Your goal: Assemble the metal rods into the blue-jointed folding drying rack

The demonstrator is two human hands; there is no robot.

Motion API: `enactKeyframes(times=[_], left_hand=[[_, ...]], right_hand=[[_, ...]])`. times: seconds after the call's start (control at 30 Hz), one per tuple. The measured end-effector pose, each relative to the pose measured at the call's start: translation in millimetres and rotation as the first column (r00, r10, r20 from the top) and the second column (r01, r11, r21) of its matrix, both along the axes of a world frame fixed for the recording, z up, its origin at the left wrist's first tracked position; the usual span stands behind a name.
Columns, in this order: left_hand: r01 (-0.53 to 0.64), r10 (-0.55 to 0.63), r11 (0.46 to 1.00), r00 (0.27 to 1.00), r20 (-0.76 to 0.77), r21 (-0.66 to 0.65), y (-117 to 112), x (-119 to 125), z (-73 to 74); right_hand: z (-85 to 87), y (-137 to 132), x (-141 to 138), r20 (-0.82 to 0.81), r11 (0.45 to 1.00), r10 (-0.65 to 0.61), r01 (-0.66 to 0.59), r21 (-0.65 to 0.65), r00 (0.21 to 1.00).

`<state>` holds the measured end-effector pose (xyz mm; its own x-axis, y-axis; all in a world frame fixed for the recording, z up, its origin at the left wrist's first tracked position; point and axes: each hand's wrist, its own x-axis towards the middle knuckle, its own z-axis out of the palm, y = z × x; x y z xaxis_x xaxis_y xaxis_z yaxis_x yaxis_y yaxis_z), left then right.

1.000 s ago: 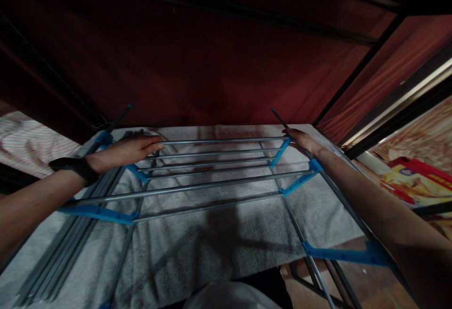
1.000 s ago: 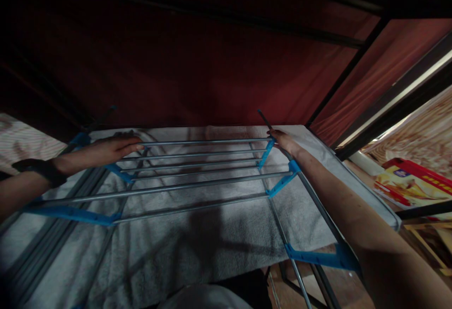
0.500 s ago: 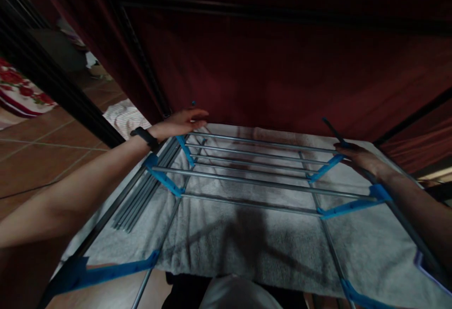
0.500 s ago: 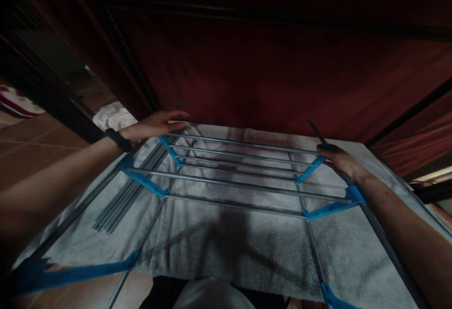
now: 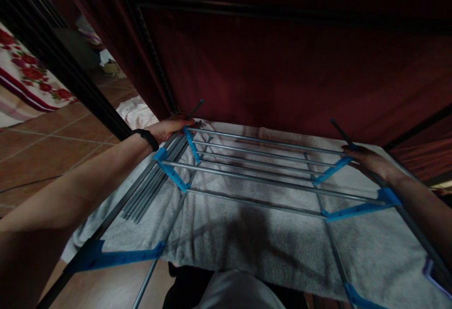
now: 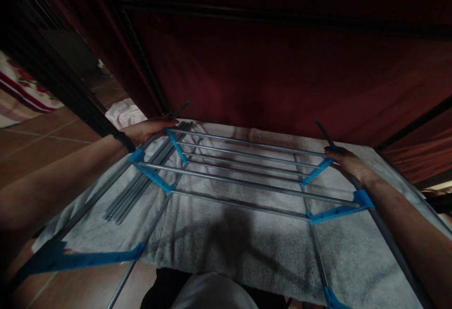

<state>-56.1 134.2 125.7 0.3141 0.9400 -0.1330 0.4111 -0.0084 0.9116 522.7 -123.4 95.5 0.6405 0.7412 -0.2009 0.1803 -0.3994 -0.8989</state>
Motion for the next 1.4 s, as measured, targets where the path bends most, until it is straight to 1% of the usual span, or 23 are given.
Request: enactKeyframes(times=[0.07,0.13,0.17,0.2,0.27,0.33,0.37,0.4,0.47,0.5,0.57,0.67,0.83,1.07,1.2,1.33,1.4], left_hand=[[-0.001,0.007,0.996,0.998,0.055,-0.092,-2,-4,0.8],[0.064,-0.055,0.987,0.996,0.068,-0.146,-6,-9,2.3],[0.110,-0.103,0.983,0.993,0.058,-0.147,-8,-11,3.5],[0.149,-0.145,0.981,0.989,0.041,-0.124,-9,-12,4.9],[0.188,-0.188,0.982,0.982,-0.012,0.001,-12,-14,9.1],[0.214,-0.195,0.963,0.973,-0.127,0.164,-13,-13,15.0],[0.242,-0.195,0.945,0.957,-0.214,0.219,-12,-12,18.3],[0.279,-0.197,0.929,0.929,-0.313,0.242,-12,-10,21.8],[0.335,-0.191,0.915,0.850,-0.491,0.223,-10,-7,27.5],[0.343,-0.181,0.916,0.815,-0.551,0.207,-9,-5,29.3],[0.330,-0.148,0.922,0.783,-0.604,0.203,-7,-3,30.2],[0.299,-0.115,0.928,0.796,-0.595,0.221,-5,-4,26.2],[0.298,-0.119,0.926,0.813,-0.570,0.231,-1,-9,19.2],[0.346,-0.137,0.907,0.780,-0.611,0.239,4,-10,18.3],[0.356,-0.136,0.903,0.766,-0.628,0.239,7,-12,16.9],[0.379,-0.173,0.899,0.768,-0.617,0.221,11,-16,15.6],[0.414,-0.178,0.879,0.747,-0.641,0.238,13,-17,13.9]], right_hand=[[-1.4,0,1,-0.005,1.000,0.002,-0.002,0.004,1.000],[-2.8,0,2,0.001,1.000,0.012,-0.012,0.006,1.000],[-3.4,1,3,0.004,1.000,0.016,-0.016,0.010,1.000],[-3.5,1,3,0.004,1.000,0.017,-0.017,0.016,1.000],[-2.3,0,2,0.001,1.000,0.009,-0.009,0.025,1.000],[1.2,0,-2,-0.001,1.000,-0.004,0.004,0.021,1.000],[3.6,-1,-5,0.002,1.000,-0.011,0.011,0.014,1.000],[6.2,-1,-9,0.008,1.000,-0.019,0.019,0.004,1.000],[11.1,-1,-16,0.017,0.999,-0.039,0.039,-0.018,0.999],[13.1,-2,-19,0.018,0.999,-0.046,0.046,-0.024,0.999],[15.8,-2,-23,0.006,0.998,-0.051,0.051,-0.021,0.999],[17.2,-3,-26,-0.022,0.999,-0.044,0.044,0.003,0.999],[14.2,-2,-21,-0.019,0.999,-0.043,0.043,0.007,0.999],[6.5,-1,-13,-0.062,0.999,-0.035,0.036,0.024,0.997],[8.3,-2,-16,-0.047,0.999,-0.033,0.034,0.023,0.998],[7.4,-2,-14,-0.023,1.000,-0.007,0.007,0.019,1.000],[5.3,-2,-11,-0.016,1.000,0.003,-0.003,0.018,1.000]])
